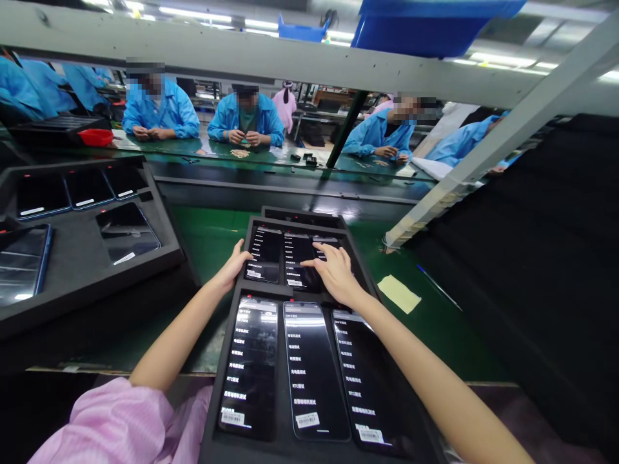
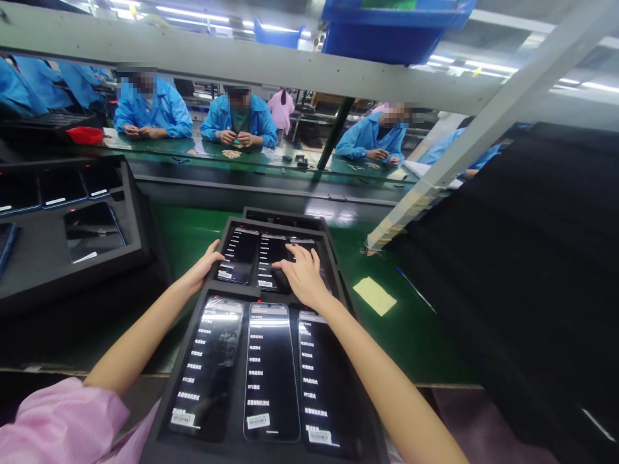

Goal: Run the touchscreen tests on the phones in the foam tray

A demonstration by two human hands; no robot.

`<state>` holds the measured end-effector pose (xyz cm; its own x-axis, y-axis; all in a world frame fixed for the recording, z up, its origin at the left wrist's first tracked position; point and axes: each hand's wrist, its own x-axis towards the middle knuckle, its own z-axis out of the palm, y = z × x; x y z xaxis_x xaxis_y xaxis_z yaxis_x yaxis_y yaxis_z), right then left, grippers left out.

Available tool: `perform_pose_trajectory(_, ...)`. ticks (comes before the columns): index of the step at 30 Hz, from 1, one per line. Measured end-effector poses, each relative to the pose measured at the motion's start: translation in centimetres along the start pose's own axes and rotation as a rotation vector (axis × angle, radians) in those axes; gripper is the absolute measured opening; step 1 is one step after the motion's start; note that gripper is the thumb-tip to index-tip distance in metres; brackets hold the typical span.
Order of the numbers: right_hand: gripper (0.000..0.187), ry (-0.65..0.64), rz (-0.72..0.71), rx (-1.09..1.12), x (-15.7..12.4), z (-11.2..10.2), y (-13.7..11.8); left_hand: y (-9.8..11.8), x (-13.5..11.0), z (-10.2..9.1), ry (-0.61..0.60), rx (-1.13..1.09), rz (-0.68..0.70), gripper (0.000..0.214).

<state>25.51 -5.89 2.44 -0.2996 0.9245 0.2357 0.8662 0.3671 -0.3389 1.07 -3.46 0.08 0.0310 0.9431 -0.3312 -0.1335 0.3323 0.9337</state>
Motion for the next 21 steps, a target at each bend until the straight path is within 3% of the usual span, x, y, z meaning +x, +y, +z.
perform_pose_trajectory(10, 0.054, -0.046, -0.008, -0.029, -0.1, -0.1, -0.5, 0.5, -0.3, 0.6, 0.029, 0.086, 0.033, 0.091)
perform_pose_trajectory(14, 0.052, -0.067, -0.018, -0.044, -0.1, -0.4, -0.5, 0.4, -0.4, 0.6, 0.030, 0.083, 0.034, 0.088)
perform_pose_trajectory(17, 0.053, 0.066, 0.043, -0.014, -0.6, -1.2, 0.3, 0.2, -0.7, 0.4, 0.028, 0.065, 0.021, 0.081)
perform_pose_trajectory(21, 0.056, 0.228, 0.239, -0.002, -1.8, -2.1, 1.7, -0.1, -1.7, 0.3, 0.040, 0.056, 0.005, 0.077)
